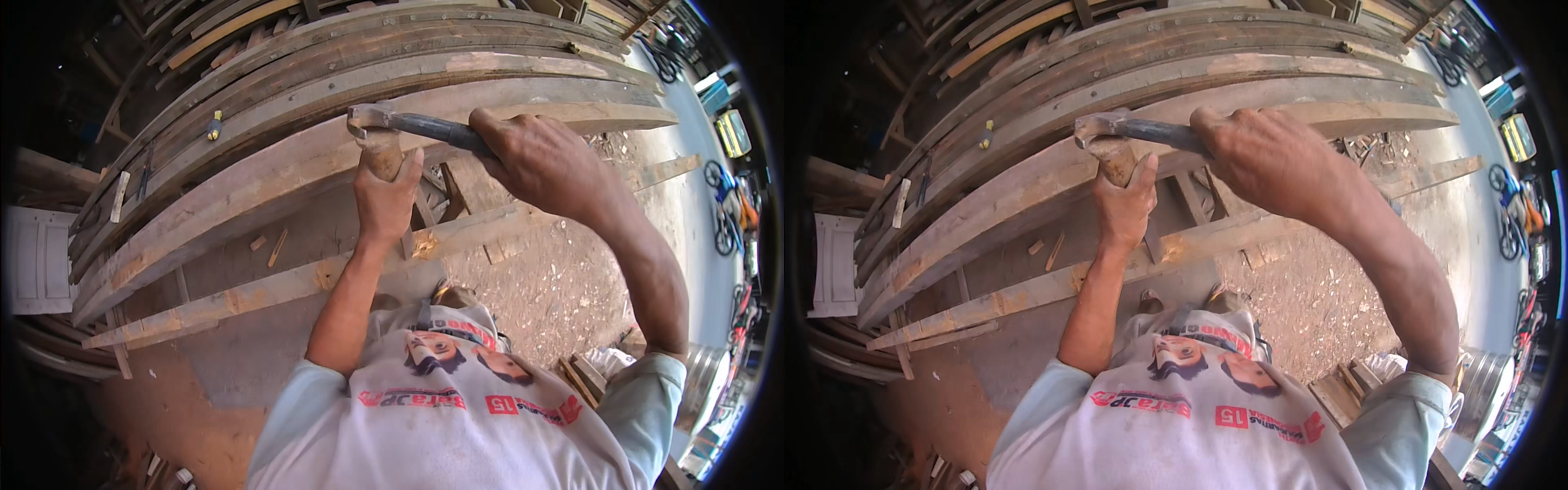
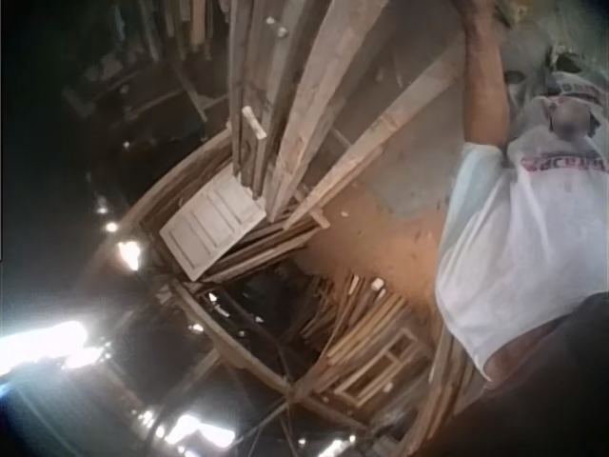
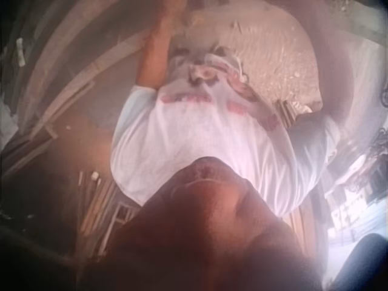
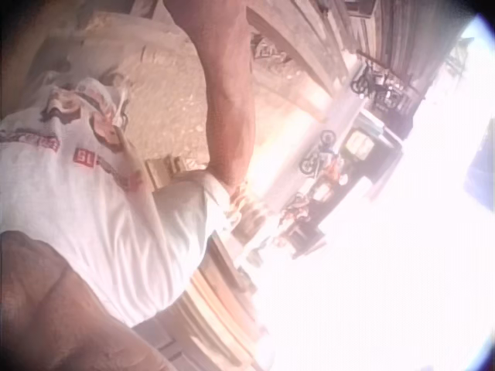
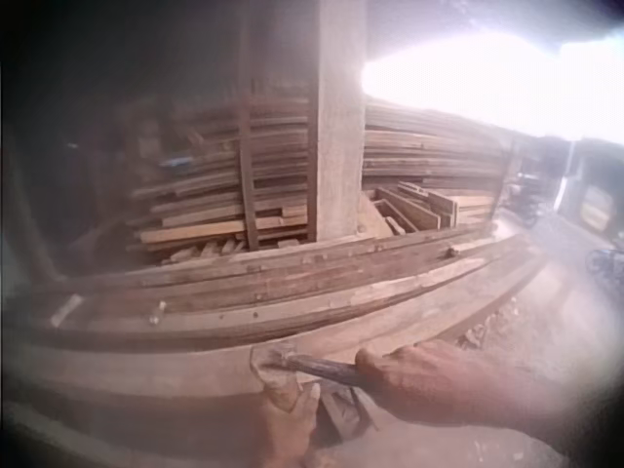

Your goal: The person uses a hammer and a wooden mallet to assemble a large curved wooden frame. They repeatedly strike the wooden dowels and planks to secure the structure, occasionally using pliers to adjust components.

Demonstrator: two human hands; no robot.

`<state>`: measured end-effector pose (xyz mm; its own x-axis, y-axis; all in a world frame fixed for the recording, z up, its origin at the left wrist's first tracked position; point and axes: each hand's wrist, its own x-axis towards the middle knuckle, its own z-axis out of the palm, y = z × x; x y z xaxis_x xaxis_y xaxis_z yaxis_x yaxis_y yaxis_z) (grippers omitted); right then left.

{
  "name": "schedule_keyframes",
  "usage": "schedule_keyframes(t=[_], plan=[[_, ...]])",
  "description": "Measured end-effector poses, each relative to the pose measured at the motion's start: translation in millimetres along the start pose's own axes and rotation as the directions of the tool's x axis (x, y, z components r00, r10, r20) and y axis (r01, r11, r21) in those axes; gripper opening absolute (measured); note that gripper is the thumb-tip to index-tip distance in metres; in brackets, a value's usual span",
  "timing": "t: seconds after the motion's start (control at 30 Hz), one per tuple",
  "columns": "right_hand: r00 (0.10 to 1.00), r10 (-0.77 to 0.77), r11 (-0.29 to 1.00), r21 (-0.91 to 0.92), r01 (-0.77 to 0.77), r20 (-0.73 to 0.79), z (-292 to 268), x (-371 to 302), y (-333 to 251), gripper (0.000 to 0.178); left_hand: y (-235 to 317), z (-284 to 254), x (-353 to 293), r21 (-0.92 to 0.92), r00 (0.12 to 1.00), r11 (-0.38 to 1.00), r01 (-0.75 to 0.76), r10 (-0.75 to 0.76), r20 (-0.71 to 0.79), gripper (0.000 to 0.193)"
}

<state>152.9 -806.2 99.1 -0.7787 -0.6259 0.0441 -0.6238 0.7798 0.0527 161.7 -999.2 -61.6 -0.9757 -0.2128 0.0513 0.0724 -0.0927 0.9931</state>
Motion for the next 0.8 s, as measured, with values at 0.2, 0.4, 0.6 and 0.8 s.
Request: schedule_keyframes(t=[0.2, 0.4, 0.6, 0.8], plan=[[0.996, -0.068, 0.997, -0.049, 0.065, -0.064, -10.2, 10.9, 1.9, 0.012, -0.8, 3.4, 6.2, -0.108, 0.998, 0.992, -0.064, 0.065, 0.009, 0.027], [0.996, 0.09, 0.996, 0.018, -0.09, -0.011, 3.4, 1.8, -7.0, 0.017, -11.1, -8.7, 23.1, -0.258, 0.981, 0.957, 0.133, -0.09, 0.171, 0.025], [0.858, 0.492, 0.738, 0.451, -0.502, 0.148, 79.6, -40.8, -2.6, 0.03, -58.9, -33.8, 43.1, -0.55, 0.905, 0.72, 0.423, -0.362, 0.223, 0.026], [0.668, 0.714, 0.445, 0.601, -0.664, 0.21, 156.1, -88.9, 23.7, 0.034, 26.3, -45.3, 1.1, -0.703, 0.875, 0.568, 0.427, -0.066, 0.479, 0.028]])
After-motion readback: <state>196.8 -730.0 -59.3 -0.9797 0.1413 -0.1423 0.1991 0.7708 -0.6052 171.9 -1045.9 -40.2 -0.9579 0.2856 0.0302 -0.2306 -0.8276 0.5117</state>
